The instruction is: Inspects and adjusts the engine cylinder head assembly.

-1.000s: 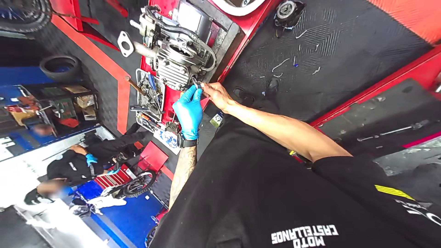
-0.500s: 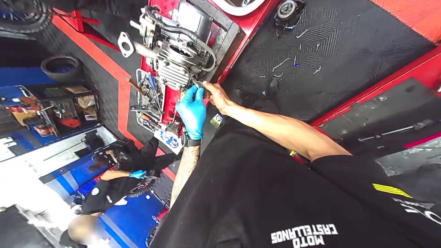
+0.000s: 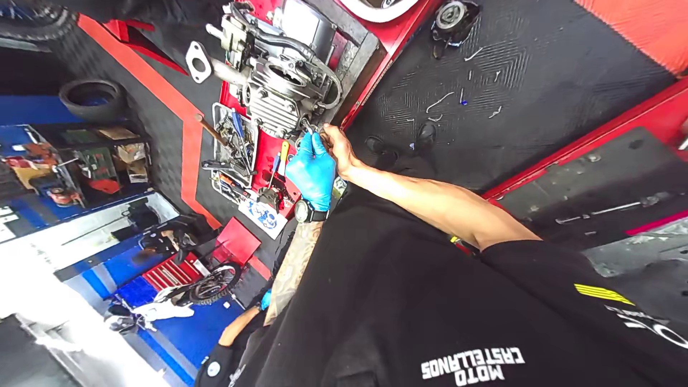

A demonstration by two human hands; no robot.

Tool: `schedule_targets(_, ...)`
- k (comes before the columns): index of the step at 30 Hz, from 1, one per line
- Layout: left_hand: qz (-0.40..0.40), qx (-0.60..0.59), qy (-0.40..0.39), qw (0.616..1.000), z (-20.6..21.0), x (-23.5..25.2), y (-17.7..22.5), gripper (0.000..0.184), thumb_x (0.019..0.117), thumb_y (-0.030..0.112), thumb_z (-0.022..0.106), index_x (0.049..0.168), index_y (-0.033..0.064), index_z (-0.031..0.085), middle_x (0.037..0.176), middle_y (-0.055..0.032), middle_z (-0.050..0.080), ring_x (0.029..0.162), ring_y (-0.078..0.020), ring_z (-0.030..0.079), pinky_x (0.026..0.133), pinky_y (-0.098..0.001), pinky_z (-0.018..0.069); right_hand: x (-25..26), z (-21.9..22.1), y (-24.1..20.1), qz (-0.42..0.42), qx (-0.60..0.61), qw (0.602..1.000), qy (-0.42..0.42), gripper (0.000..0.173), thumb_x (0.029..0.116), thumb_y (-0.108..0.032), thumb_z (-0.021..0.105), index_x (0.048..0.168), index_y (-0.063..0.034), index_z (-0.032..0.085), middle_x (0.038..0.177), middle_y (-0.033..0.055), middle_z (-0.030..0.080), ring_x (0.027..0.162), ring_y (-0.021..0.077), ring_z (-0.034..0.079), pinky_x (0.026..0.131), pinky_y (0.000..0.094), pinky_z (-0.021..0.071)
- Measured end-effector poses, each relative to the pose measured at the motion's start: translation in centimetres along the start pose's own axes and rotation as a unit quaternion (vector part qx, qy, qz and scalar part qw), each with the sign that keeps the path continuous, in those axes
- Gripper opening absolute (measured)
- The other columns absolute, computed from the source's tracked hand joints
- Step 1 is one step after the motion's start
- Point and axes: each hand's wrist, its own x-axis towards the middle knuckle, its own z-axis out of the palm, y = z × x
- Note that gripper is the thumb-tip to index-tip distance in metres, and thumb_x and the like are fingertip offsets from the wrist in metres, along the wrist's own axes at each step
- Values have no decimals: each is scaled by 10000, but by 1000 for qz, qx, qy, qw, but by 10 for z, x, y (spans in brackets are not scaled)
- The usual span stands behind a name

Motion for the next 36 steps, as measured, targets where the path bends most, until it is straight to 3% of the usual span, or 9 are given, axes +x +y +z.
schedule_targets(10, -16, -47, 71, 996, 13, 2, 5, 214, 990, 220, 645, 1022, 121, 832, 902, -52, 798, 816, -145, 766, 728, -369, 604, -7, 20, -3, 28, 175, 984, 32, 366, 1092, -231, 309, 855, -130, 568, 718, -18, 604, 701, 65, 613, 681, 255, 541)
schedule_targets(14, -42, -70, 0, 997, 2, -4, -1, 259, 1042, 326, 606, 1123, 171, 798, 938, -35, 786, 801, -158, 743, 717, -419, 591, -12, 10, -1, 23, 92, 995, -2, 422, 1099, -332, 291, 1059, -73, 622, 902, 27, 658, 849, 89, 640, 782, 295, 558)
schedule_targets(16, -27, -94, -24, 995, 3, -1, -8, 260, 1045, 314, 608, 1133, 144, 784, 974, -41, 779, 870, -144, 742, 795, -385, 603, -13, -1, 3, -32, -41, 998, -20, 513, 1101, -457, 275, 927, -132, 632, 726, -32, 585, 627, 34, 543, 572, 225, 474)
schedule_targets(17, -11, -98, -31, 995, 2, -2, -12, 256, 1043, 301, 615, 1138, 129, 779, 994, -49, 772, 908, -147, 738, 832, -371, 602, -10, -8, 8, -70, -80, 993, -42, 493, 1094, -423, 270, 855, -150, 603, 652, -59, 536, 538, 22, 475, 493, 220, 411)
schedule_targets(21, 61, -125, -79, 987, -7, -8, -19, 229, 1012, 236, 663, 1131, 73, 771, 1031, -103, 752, 964, -188, 721, 887, -366, 586, -10, -45, 9, -232, -213, 941, -120, 417, 1045, -288, 338, 861, -52, 629, 720, -27, 560, 646, 34, 526, 609, 255, 459)
schedule_targets(23, 86, -147, -94, 981, -19, -12, -23, 196, 992, 190, 678, 1096, 48, 764, 1037, -111, 749, 982, -187, 724, 896, -359, 598, -13, -51, 0, -290, -290, 906, -101, 334, 1010, -291, 443, 825, -60, 597, 666, 10, 533, 584, 105, 512, 543, 328, 434)
schedule_targets(27, 211, -155, -34, 965, -38, -15, -49, 129, 983, 144, 681, 1042, 42, 733, 988, -118, 713, 978, -208, 689, 862, -355, 581, -17, -29, -12, -367, -345, 864, -1, 206, 906, -201, 705, 1029, -38, 727, 613, 8, 579, 493, 113, 487, 480, 335, 430)
schedule_targets(31, 351, -140, 0, 926, -51, 18, -64, 151, 966, 174, 727, 1095, 104, 761, 1028, -83, 737, 1068, -222, 681, 942, -382, 545, -15, -2, -19, -397, -329, 854, 67, 228, 1002, -190, 574, 976, -32, 736, 701, 42, 668, 584, 117, 603, 553, 349, 514)
schedule_targets(36, 542, -119, -174, 813, -63, 37, -70, 166, 1005, 181, 670, 1118, 90, 749, 1039, -100, 754, 1054, -259, 703, 949, -405, 556, -13, 21, -21, -312, -299, 884, 178, 280, 1064, -126, 417, 1187, -14, 641, 792, 59, 646, 625, 124, 593, 592, 335, 525)
